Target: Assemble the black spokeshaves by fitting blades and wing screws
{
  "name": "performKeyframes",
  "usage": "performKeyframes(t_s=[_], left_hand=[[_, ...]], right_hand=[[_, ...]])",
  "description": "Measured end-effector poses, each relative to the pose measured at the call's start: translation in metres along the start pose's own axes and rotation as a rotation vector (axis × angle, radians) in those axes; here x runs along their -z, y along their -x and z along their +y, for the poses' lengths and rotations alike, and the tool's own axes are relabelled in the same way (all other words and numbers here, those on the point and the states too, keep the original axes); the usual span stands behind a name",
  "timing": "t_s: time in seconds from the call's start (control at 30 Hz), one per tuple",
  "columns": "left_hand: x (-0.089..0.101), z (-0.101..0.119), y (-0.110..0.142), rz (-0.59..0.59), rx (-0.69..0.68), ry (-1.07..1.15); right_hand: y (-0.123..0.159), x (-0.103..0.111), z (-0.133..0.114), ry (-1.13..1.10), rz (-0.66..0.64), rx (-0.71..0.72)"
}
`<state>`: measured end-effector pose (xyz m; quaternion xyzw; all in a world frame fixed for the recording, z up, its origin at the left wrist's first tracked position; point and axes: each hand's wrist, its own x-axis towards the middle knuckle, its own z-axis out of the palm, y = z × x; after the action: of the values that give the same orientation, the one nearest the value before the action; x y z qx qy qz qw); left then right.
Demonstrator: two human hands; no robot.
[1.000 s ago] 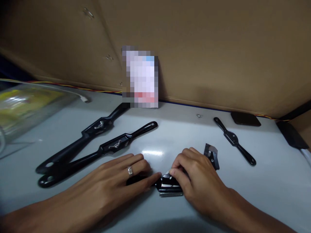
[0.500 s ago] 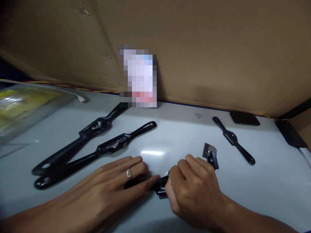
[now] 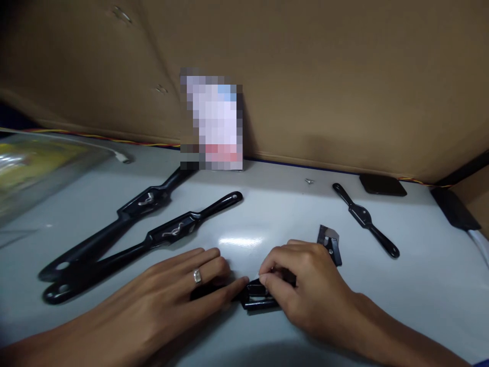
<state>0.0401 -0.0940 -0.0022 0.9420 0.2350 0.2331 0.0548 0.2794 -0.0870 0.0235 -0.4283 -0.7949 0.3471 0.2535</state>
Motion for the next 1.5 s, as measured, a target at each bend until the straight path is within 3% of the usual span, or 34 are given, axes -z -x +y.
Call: performKeyframes(t_s=[0.07,0.17,0.37,0.63,1.13,1.5], left_hand=[[0.001,0.0,-0.001,-0.014,0.001,-0.009],[0.001,0.0,-0.002,-0.016,0.001,-0.006],[0.0,0.001,0.0,-0.012,0.007,0.006],[0.001,0.001,0.001,-0.005,0.005,-0.012],[-0.002,0.001,0.004,-0.003,0.037,-0.077],[0.004,-0.001,0.0,0.02,-0.003,-0.088]], right_hand=[[0.001,0.0,0.002,0.041,0.021,-0.042],[0.004,0.002,0.004,0.179,0.055,0.046],[0.01,0.002,0.001,0.224,-0.093,0.238],[0.009,0.001,0.004,0.332,0.037,0.308],[0.01,0.017,0.021,0.417,0.02,0.266],[0.007,0.014,0.021,0.42,-0.1,0.227]])
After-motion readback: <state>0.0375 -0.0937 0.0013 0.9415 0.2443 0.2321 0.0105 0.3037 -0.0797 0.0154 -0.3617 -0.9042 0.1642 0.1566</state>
